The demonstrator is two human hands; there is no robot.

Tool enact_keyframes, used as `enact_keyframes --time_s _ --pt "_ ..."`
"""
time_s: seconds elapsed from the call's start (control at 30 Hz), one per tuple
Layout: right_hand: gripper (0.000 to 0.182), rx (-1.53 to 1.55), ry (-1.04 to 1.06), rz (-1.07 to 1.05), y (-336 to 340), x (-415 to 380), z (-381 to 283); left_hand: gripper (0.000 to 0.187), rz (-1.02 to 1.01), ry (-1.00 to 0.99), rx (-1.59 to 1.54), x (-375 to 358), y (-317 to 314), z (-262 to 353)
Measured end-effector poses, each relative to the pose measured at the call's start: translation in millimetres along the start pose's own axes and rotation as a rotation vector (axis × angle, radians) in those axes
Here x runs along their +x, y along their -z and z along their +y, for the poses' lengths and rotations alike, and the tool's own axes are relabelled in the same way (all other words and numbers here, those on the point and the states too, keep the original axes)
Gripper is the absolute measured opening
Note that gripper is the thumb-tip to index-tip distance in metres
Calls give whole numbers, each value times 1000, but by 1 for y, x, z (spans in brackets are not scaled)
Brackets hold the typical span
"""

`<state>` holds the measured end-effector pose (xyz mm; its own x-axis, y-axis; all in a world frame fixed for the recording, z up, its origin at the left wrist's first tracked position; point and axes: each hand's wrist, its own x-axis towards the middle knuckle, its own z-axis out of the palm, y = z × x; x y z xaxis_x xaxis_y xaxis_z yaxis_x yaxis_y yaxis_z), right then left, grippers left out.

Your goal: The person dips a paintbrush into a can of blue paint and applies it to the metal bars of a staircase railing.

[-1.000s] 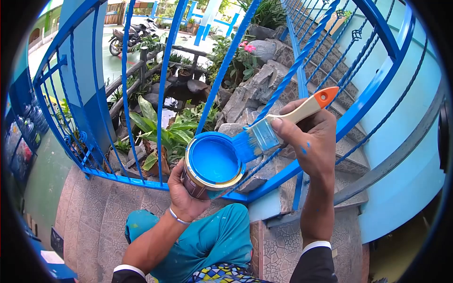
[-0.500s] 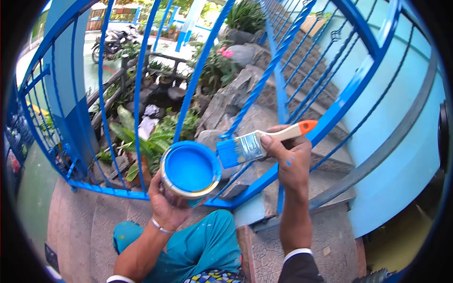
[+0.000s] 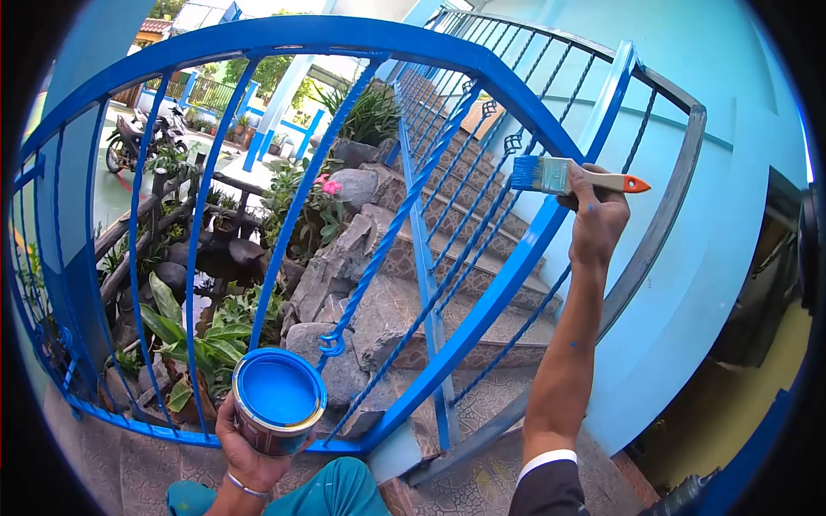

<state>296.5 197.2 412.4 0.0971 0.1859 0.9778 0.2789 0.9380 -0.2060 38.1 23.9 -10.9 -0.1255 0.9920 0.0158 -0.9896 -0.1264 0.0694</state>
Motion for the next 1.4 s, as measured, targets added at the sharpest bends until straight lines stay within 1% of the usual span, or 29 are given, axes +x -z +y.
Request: enact_keyframes --time_s 0.07,0.17,0.2,0.27,0.3,0.4,0.43,0.47,0.53,0.63,0.73,0.87,0.93,1.0,1.1,1.17,1.2,1.23,1.33,1.4 --pt "36 -50 3 -25 -4 12 2 75 -3 -3 3 -2 -2 1" --pt "34 -26 37 12 6 29 14 76 -8 -2 -11 -4 -2 3" --pt "33 -53 55 90 6 30 10 76 -21 -11 -10 -4 -2 3" --pt "34 -83 132 159 10 27 5 77 -35 -18 -24 -2 -2 3" --pt "31 -64 163 153 8 21 2 77 -33 -14 -36 -2 -1 4" --pt "25 -54 341 -9 0 16 8 77 -39 -8 -39 -1 0 5" --pt "18 -232 436 -29 -4 12 4 77 -43 -11 -37 -1 0 5" --pt "17 -332 606 -88 -3 15 3 77 -31 -12 -39 -2 -1 5" --pt "22 -528 874 -210 -7 15 -5 77 -8 -24 -44 -3 -4 7" --pt "25 -829 1024 -333 -2 7 -10 76 -16 -38 -35 -2 -2 7" --pt "24 -891 1010 -502 8 -6 -24 78 -14 -44 -9 0 -2 6" --pt "25 -772 831 -548 13 -1 -43 72 -12 -27 -75 0 -4 6" --pt "26 -769 860 -485 2 11 -50 72 -12 -38 -46 0 -1 6" --pt "24 -826 934 -471 -9 25 -51 70 -33 -40 -23 -3 0 6" --pt "25 -968 1025 -533 -20 34 -45 67 -50 -56 -19 -3 -2 6" --pt "25 -1056 1000 -630 -20 22 -53 66 -34 -70 -41 -1 3 6" --pt "26 -1098 990 -679 -19 15 -57 68 -13 -74 -39 1 5 6" --pt "22 -1064 937 -730 -16 9 -59 70 9 -78 -39 4 8 5" --pt "17 -870 775 -723 -15 9 -65 75 36 -82 -11 2 2 4" --pt "17 -905 823 -628 -26 19 -72 76 49 -69 11 -2 -5 5"
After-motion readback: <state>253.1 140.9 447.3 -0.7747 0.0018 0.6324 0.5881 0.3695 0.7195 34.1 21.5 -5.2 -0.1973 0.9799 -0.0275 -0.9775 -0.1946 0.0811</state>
